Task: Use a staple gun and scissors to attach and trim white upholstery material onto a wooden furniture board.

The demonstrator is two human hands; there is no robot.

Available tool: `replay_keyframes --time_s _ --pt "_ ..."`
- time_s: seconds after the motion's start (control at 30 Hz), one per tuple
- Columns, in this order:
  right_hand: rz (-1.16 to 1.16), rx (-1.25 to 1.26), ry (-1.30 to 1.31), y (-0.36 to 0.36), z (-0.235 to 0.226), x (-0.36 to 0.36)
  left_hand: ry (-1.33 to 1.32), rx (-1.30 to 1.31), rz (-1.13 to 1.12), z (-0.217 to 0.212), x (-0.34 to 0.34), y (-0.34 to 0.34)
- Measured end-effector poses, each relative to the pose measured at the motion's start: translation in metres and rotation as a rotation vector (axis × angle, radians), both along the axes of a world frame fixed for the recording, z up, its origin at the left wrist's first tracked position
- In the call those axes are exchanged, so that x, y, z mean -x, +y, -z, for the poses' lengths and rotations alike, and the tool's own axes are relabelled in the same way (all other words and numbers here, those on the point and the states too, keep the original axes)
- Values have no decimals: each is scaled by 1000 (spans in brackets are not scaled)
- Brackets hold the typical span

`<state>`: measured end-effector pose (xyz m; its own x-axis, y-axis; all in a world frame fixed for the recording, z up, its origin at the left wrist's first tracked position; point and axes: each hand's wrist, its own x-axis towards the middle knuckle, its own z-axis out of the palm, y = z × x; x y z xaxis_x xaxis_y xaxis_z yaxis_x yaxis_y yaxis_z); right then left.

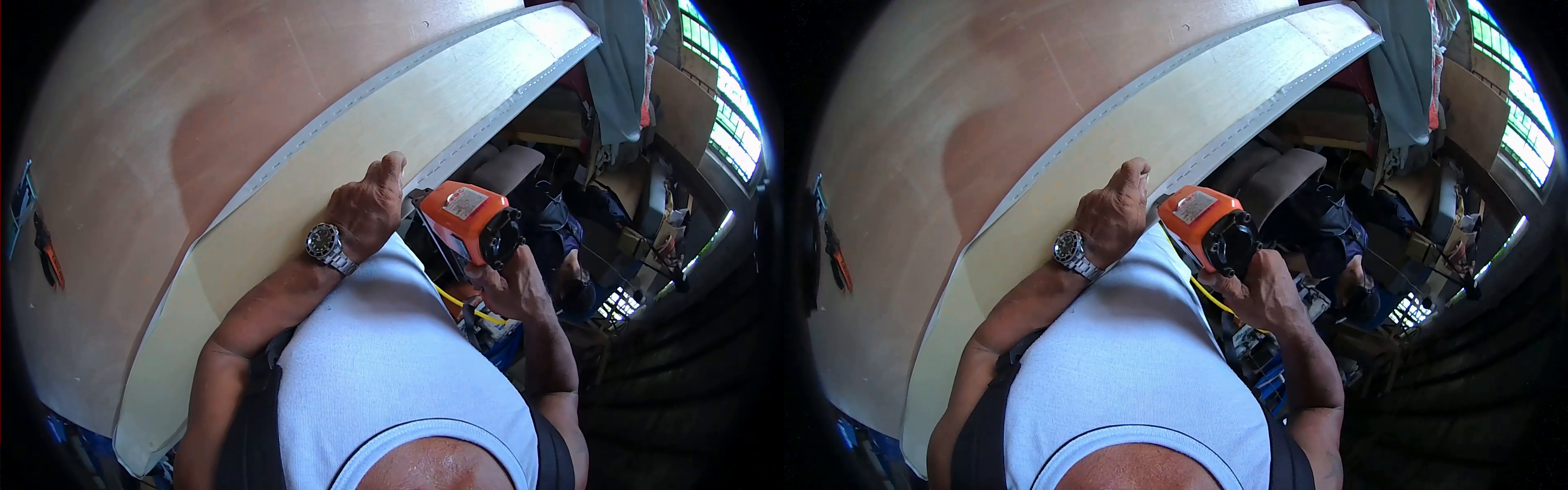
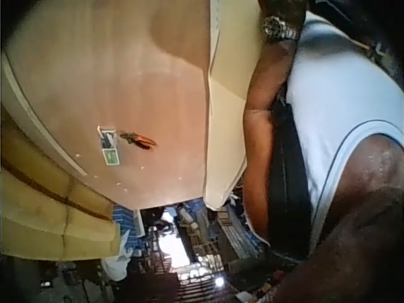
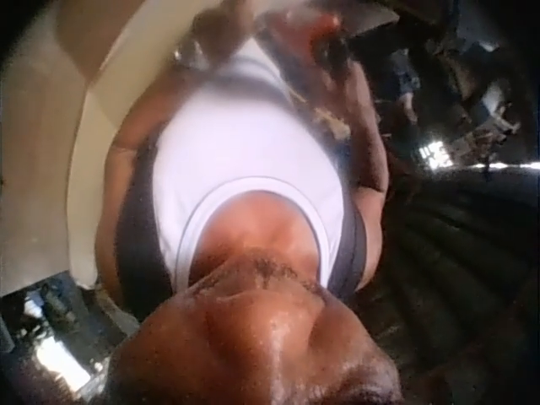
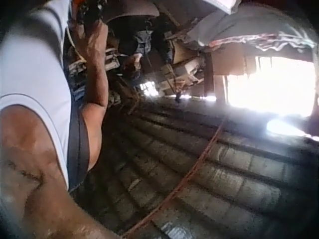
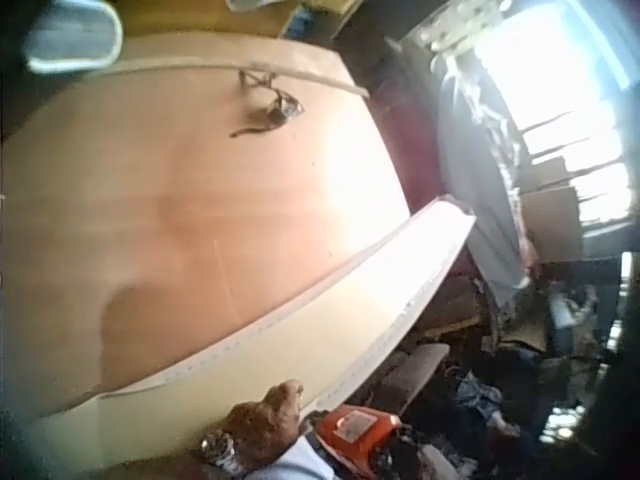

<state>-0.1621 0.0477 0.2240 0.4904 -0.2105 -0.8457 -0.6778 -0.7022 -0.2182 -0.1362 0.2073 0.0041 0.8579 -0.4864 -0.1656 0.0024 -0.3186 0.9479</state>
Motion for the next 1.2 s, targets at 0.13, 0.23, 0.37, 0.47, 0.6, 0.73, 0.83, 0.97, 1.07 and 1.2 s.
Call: replay_keyframes --time_s 0.13,0.23,0.37,0.47,0.6,0.73,0.83,0.97,1.07,1.2 --pt "102 -118 -149 8 3 9 17 -7 3 -1 0 4" --pt "9 -32 -19 10 5 16 44 -24 17 -6 -1 5" --pt "168 -83 -34 -9 -2 32 46 -41 25 -9 -7 7" --pt "211 -215 -120 -47 -18 49 -6 -51 10 -8 -19 12" --pt "-126 46 -70 -102 -18 74 -2 -194 200 -15 -58 25" --pt "-615 295 -195 -137 31 75 -175 -394 229 -48 -107 41" --pt "-729 317 -215 -175 70 55 -214 -521 16 -74 -109 52" --pt "-969 319 -487 -229 124 25 -416 -835 -129 -78 -78 44" --pt "-1037 296 -643 -272 167 -4 -414 -906 -311 -63 -96 32" --pt "-1046 256 -782 -313 224 -41 -304 -1055 -390 -45 -119 24"
